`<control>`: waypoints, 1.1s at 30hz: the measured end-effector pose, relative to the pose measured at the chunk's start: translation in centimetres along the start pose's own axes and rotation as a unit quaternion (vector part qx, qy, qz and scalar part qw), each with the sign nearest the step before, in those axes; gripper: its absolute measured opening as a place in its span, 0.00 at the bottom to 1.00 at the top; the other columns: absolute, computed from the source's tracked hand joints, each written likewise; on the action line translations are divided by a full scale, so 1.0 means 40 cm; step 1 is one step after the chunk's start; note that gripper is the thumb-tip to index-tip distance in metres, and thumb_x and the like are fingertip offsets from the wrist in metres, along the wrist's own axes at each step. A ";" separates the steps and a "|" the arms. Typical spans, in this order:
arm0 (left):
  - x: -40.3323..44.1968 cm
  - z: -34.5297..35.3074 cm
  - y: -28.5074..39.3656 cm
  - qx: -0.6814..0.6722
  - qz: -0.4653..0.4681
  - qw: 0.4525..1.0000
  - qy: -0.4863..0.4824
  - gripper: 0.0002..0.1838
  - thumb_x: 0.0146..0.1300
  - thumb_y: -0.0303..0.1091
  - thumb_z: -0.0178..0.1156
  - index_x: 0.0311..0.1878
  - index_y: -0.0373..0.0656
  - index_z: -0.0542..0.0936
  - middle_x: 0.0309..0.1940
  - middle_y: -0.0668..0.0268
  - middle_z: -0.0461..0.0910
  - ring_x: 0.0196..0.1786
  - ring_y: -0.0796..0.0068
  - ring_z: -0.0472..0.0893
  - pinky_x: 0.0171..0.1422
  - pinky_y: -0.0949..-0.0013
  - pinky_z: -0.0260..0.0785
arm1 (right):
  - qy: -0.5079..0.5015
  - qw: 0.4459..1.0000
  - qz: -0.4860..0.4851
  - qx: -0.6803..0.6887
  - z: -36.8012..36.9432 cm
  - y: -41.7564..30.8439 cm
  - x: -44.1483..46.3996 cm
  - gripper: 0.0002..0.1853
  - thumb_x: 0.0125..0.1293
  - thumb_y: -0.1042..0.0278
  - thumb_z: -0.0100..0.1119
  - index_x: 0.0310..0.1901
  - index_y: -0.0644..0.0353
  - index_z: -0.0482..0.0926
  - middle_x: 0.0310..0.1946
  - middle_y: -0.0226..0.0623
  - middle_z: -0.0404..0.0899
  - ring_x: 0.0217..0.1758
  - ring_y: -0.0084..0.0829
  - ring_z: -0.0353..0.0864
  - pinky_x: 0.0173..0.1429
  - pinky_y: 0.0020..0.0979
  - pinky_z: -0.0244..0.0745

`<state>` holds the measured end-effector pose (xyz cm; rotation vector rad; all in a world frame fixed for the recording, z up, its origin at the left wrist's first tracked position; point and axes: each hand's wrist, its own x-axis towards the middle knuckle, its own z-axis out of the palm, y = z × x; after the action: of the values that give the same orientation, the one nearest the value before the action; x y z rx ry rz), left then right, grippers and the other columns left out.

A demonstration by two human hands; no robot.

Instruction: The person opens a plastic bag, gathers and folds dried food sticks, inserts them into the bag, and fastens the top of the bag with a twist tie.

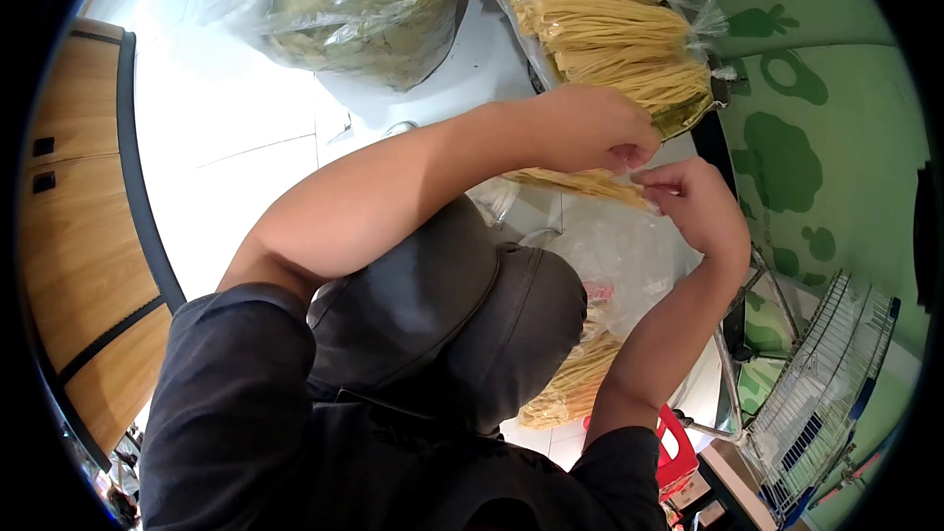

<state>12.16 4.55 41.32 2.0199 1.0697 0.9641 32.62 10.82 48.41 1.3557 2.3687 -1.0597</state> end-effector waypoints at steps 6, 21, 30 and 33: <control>0.006 0.003 0.004 0.017 -0.019 1.000 -0.007 0.06 0.57 0.27 0.66 0.36 0.42 0.79 0.33 0.65 0.80 0.41 0.61 0.82 0.43 0.58 0.71 | 0.041 0.981 -0.003 -0.188 0.035 -0.055 0.002 0.13 0.53 0.80 0.69 0.42 0.67 0.88 0.33 0.51 0.87 0.34 0.36 0.89 0.41 0.31 0.80; -0.008 -0.019 0.010 0.059 -0.067 0.996 -0.009 0.05 0.55 0.30 0.68 0.33 0.47 0.81 0.32 0.67 0.82 0.39 0.62 0.83 0.40 0.58 0.72 | 0.036 0.981 -0.090 -0.171 0.092 -0.011 0.088 0.08 0.58 0.72 0.68 0.40 0.64 0.84 0.32 0.52 0.83 0.37 0.53 0.83 0.42 0.43 0.77; -0.011 -0.018 0.011 0.071 -0.064 0.995 -0.004 0.08 0.55 0.33 0.70 0.35 0.46 0.80 0.33 0.67 0.82 0.39 0.61 0.83 0.40 0.57 0.72 | -0.156 0.962 -0.134 -0.179 0.007 -0.044 0.022 0.15 0.61 0.78 0.55 0.50 0.67 0.81 0.35 0.53 0.83 0.36 0.49 0.82 0.43 0.39 0.76; -0.011 -0.023 0.020 0.080 -0.071 0.994 -0.001 0.08 0.56 0.32 0.70 0.35 0.46 0.79 0.33 0.67 0.82 0.39 0.61 0.83 0.40 0.57 0.72 | -0.090 0.940 -0.250 -0.215 0.018 -0.001 0.013 0.16 0.62 0.78 0.52 0.51 0.68 0.80 0.35 0.54 0.82 0.36 0.51 0.80 0.43 0.40 0.75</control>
<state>11.52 4.01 42.30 2.0394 1.3070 0.8247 32.18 10.64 47.65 0.4966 2.6499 -0.6594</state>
